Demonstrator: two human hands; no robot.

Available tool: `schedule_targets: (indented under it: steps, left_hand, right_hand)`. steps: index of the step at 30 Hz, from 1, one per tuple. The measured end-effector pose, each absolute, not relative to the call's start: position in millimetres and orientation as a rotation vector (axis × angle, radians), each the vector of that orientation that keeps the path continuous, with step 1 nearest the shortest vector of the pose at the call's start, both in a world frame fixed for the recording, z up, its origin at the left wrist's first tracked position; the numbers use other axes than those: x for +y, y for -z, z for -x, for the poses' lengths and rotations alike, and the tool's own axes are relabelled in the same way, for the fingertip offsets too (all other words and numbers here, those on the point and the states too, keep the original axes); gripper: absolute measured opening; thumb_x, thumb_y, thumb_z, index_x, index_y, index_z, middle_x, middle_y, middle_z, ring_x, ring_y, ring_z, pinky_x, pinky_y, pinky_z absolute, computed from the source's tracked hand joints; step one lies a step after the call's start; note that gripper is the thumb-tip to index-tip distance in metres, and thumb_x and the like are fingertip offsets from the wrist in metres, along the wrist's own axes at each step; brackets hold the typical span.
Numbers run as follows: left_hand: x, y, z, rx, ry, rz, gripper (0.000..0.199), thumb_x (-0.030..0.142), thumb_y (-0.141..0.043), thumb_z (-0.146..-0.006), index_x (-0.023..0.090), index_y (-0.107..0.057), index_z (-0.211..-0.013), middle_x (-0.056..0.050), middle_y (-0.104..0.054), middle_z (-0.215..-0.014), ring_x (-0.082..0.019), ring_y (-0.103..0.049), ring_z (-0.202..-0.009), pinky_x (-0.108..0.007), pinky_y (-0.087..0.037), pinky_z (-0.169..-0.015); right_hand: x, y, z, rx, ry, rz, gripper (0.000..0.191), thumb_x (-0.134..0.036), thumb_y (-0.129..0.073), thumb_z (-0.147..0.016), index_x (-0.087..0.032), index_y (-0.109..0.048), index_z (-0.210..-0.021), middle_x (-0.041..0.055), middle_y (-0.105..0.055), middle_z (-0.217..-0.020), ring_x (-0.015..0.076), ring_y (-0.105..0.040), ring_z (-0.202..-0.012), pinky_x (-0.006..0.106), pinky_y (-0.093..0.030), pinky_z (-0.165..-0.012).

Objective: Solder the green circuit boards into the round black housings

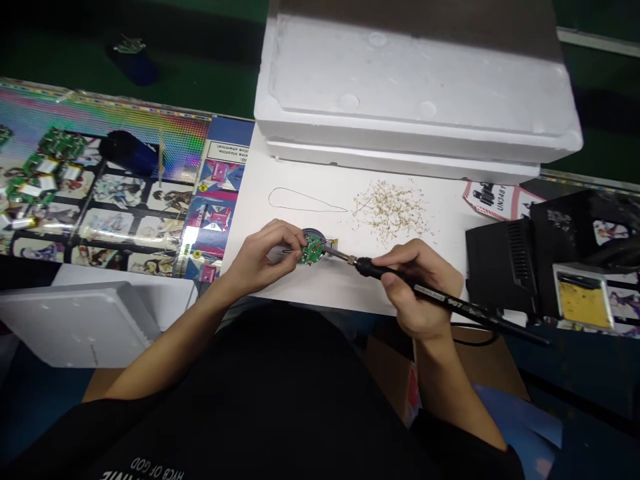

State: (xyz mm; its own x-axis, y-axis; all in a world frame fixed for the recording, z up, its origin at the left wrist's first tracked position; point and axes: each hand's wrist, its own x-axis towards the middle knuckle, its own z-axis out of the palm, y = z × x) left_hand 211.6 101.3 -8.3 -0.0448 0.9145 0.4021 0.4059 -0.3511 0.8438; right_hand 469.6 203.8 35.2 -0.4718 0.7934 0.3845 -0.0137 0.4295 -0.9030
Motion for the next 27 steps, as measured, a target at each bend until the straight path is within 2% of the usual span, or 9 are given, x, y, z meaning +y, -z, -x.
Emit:
schedule_targets:
  steps: [3, 7, 9, 11, 13, 15, 17, 20, 27]
  left_hand:
    - [100.9, 7.7, -211.6, 1.400, -1.385, -1.761, 0.016, 0.003, -0.065, -0.093, 0.019, -0.060, -0.092, -0.005, -0.070, -0.102, -0.018, -0.065, -0.101, -0.033, -0.051, -0.090]
    - [100.9, 7.5, -211.3, 1.404, -1.388, -1.775, 0.016, 0.003, -0.065, -0.093, 0.019, -0.060, -0.092, -0.005, -0.070, -0.102, -0.018, -0.065, -0.100, -0.033, -0.051, -0.090]
    - [101.0, 7.5, -211.3, 1.413, -1.388, -1.784, 0.016, 0.004, -0.065, -0.093, 0.019, -0.060, -0.093, -0.005, -0.071, -0.102, -0.018, -0.065, -0.100, -0.033, -0.051, -0.090]
    - [101.1, 7.8, -211.4, 1.420, -1.386, -1.794, 0.016, 0.004, -0.065, -0.093, 0.019, -0.060, -0.093, -0.005, -0.071, -0.103, -0.018, -0.065, -0.101, -0.033, -0.051, -0.090]
    - [101.4, 8.4, -211.6, 1.424, -1.390, -1.806, 0.015, 0.004, -0.066, -0.093, 0.019, -0.060, -0.093, -0.005, -0.071, -0.102, -0.018, -0.066, -0.102, -0.032, -0.052, -0.091]
    - [101.5, 8.9, -211.7, 1.422, -1.394, -1.816, 0.014, 0.006, -0.066, -0.094, 0.019, -0.061, -0.094, -0.005, -0.071, -0.101, -0.018, -0.066, -0.102, -0.032, -0.052, -0.090]
    - [101.4, 9.0, -211.7, 1.426, -1.393, -1.817, 0.012, 0.008, -0.066, -0.095, 0.019, -0.062, -0.094, -0.005, -0.072, -0.101, -0.019, -0.067, -0.103, -0.033, -0.053, -0.091]
    - [100.8, 7.9, -211.3, 1.438, -1.384, -1.798, 0.009, 0.011, -0.067, -0.097, 0.020, -0.064, -0.095, -0.006, -0.074, -0.102, -0.020, -0.067, -0.105, -0.035, -0.054, -0.092]
    - [102.6, 8.1, -209.1, 1.397, -1.461, -1.796, 0.005, 0.019, -0.078, -0.096, 0.020, -0.075, -0.101, -0.006, -0.080, -0.105, -0.020, -0.070, -0.103, -0.037, -0.054, -0.093]
  right_hand:
    - [200.2, -44.1, -467.2, -1.598, -1.146, 0.748, 0.011, -0.028, -0.082, -0.090, -0.020, -0.080, -0.096, 0.0013, -0.069, -0.071, 0.0144, -0.059, -0.052, 0.028, -0.035, -0.040]
    - [187.9, -46.1, -456.0, -1.543, -1.348, 0.687, 0.039, -0.057, -0.068, -0.102, -0.026, -0.070, -0.127, 0.0076, -0.082, -0.099, 0.0153, -0.061, -0.045, 0.029, -0.037, -0.033]
    - [180.2, -39.0, -448.0, -1.589, -1.362, 0.657, 0.047, -0.064, -0.058, -0.105, -0.026, -0.066, -0.131, 0.0100, -0.082, -0.102, 0.0145, -0.059, -0.042, 0.029, -0.038, -0.034]
    - [173.3, -28.7, -438.9, -1.662, -1.216, 0.650, 0.035, -0.053, -0.055, -0.110, -0.023, -0.069, -0.121, 0.0079, -0.082, -0.097, 0.0142, -0.063, -0.049, 0.028, -0.044, -0.041]
    - [168.2, -17.8, -429.8, -1.798, -1.022, 0.654, 0.014, -0.034, -0.064, -0.108, -0.023, -0.070, -0.116, 0.0056, -0.081, -0.102, 0.0148, -0.069, -0.066, 0.030, -0.054, -0.057]
    - [165.2, -7.8, -421.9, -1.948, -0.892, 0.675, 0.025, -0.022, -0.076, -0.099, -0.026, -0.067, -0.121, 0.0052, -0.077, -0.112, 0.0175, -0.070, -0.085, 0.035, -0.059, -0.075]
    - [164.0, 0.5, -416.2, -2.036, -0.835, 0.690, 0.044, -0.021, -0.084, -0.091, -0.027, -0.062, -0.129, 0.0066, -0.074, -0.120, 0.0225, -0.069, -0.100, 0.041, -0.059, -0.086]
    - [164.7, 7.7, -412.9, -2.087, -0.786, 0.695, 0.049, -0.025, -0.083, -0.092, -0.028, -0.058, -0.134, 0.0083, -0.072, -0.123, 0.0278, -0.068, -0.114, 0.048, -0.059, -0.094]
    - [183.3, -1.4, -417.0, -2.177, -0.836, 0.636, 0.041, -0.023, -0.078, -0.097, -0.029, -0.060, -0.134, 0.0073, -0.072, -0.124, 0.0240, -0.070, -0.109, 0.045, -0.062, -0.096]
